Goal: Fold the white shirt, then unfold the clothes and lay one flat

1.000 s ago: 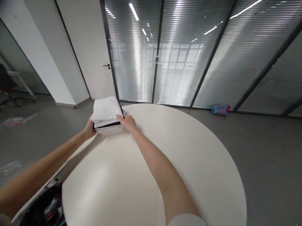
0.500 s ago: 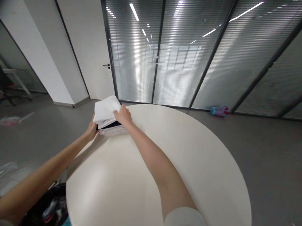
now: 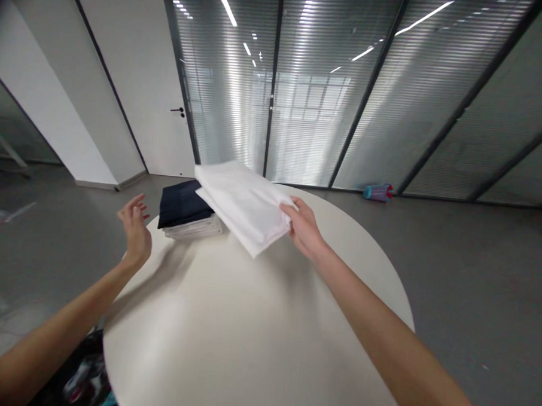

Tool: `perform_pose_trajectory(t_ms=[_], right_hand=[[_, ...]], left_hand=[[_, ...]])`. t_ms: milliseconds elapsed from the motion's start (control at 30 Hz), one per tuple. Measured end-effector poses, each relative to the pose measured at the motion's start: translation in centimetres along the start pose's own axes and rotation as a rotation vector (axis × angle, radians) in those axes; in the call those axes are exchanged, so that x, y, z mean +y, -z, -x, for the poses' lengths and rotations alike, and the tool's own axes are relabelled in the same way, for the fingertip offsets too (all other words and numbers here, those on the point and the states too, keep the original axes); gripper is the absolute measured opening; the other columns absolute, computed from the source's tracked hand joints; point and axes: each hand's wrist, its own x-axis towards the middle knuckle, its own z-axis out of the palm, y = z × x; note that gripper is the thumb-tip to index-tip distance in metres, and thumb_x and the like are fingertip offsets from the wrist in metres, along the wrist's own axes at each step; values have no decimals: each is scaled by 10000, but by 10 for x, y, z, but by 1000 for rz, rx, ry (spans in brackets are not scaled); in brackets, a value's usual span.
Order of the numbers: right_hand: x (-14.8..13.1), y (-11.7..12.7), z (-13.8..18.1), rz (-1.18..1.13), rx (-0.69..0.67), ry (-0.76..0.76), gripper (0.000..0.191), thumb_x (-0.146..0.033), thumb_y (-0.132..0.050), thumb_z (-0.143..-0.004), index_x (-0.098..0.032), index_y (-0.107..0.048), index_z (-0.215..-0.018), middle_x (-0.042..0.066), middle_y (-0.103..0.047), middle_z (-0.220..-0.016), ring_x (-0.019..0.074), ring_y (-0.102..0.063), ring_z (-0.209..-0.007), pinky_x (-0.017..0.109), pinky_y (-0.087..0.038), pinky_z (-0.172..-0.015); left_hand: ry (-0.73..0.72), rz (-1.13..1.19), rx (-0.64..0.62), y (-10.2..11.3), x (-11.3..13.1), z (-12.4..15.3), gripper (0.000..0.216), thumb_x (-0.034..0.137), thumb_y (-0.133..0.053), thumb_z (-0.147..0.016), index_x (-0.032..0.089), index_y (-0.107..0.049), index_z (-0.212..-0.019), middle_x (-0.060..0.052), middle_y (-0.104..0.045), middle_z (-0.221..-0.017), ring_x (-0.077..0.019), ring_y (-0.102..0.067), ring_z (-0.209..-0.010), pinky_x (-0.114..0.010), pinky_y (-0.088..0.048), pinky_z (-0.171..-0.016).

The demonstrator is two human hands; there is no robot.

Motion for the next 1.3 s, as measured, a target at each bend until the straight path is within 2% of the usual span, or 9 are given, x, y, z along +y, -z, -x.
perform_pose_trajectory(t_ms=[200,333,400,567,733,867,1000,1167,1300], right_hand=[[52,109,85,485,-83,-191,453,-430,-733,-722,-232,-566,-1094,68,-715,-1028,244,-692,-910,378,-557,-786],[40,108,112,994,-7,235,478,-425,-667,-818,-254,-569,-1254,129,-588,-1314,306,-567,-1216,516,-467,-1028],[33,89,125,1188,-144,405,541,-470,-685,-827,-276,-566,-1318,128,-539,-1394,330,-485,-1313,542,-418,-1087],[36,35,151,1380,-429,475,409,-298,-612,-898,-234,-604,-1302,135,-618,-1342,327,-544,-1274,512,-469,-1036],[12,64,130,952,17,335,290,-376,-447,-972,-217,-670,-1066,60,-711,-854,206,-674,-739,304,-534,-639],[0,154,108,733,335,239,331,-447,-551,-836,-199,-643,-1034,76,-694,-868,201,-643,-689,306,-517,-582],[15,210,119,962,502,248,404,-412,-617,-737,-192,-644,-1074,157,-664,-1092,284,-654,-960,441,-556,-787],[29,183,136,1241,133,355,406,-474,-575,-884,-259,-616,-1226,128,-611,-1272,306,-569,-1201,507,-466,-1022],[31,162,125,1545,104,226,658,-485,-625,-869,-235,-462,-1455,167,-544,-1388,373,-536,-1235,546,-440,-993]], left_hand=[[-265,10,-460,-39,51,46,434,521,-367,-1022,222,-669,-1111,-88,-538,-1077,-231,-532,-1102,-431,-447,-1042],[-413,-47,-1013,-70,67,76,325,443,-505,-982,232,-661,-1173,-103,-563,-1126,-237,-594,-1052,-427,-489,-993],[-438,-67,-1131,-82,69,90,359,424,-522,-976,241,-621,-1269,-123,-559,-1211,-245,-602,-1087,-425,-484,-1009],[-385,-48,-986,-88,62,110,435,423,-462,-1010,260,-486,-1413,-133,-481,-1352,-255,-519,-1253,-439,-414,-1095],[-398,-26,-797,-74,57,106,474,459,-430,-1012,229,-454,-1425,-148,-471,-1342,-271,-452,-1309,-469,-354,-1129],[-547,-11,-1008,-72,64,109,396,409,-461,-1000,236,-562,-1341,-139,-546,-1359,-279,-487,-1310,-457,-357,-1109],[-684,-32,-1258,-81,74,120,289,368,-522,-983,241,-668,-1198,-101,-685,-1215,-255,-608,-1182,-411,-411,-1037],[-815,-68,-1303,-112,98,130,302,231,-495,-963,227,-653,-1220,-110,-667,-1260,-246,-605,-1182,-411,-408,-1026],[-1000,-43,-1478,-148,127,141,617,47,-429,-860,213,-458,-1453,-131,-558,-1440,-252,-475,-1365,-436,-315,-1103]])
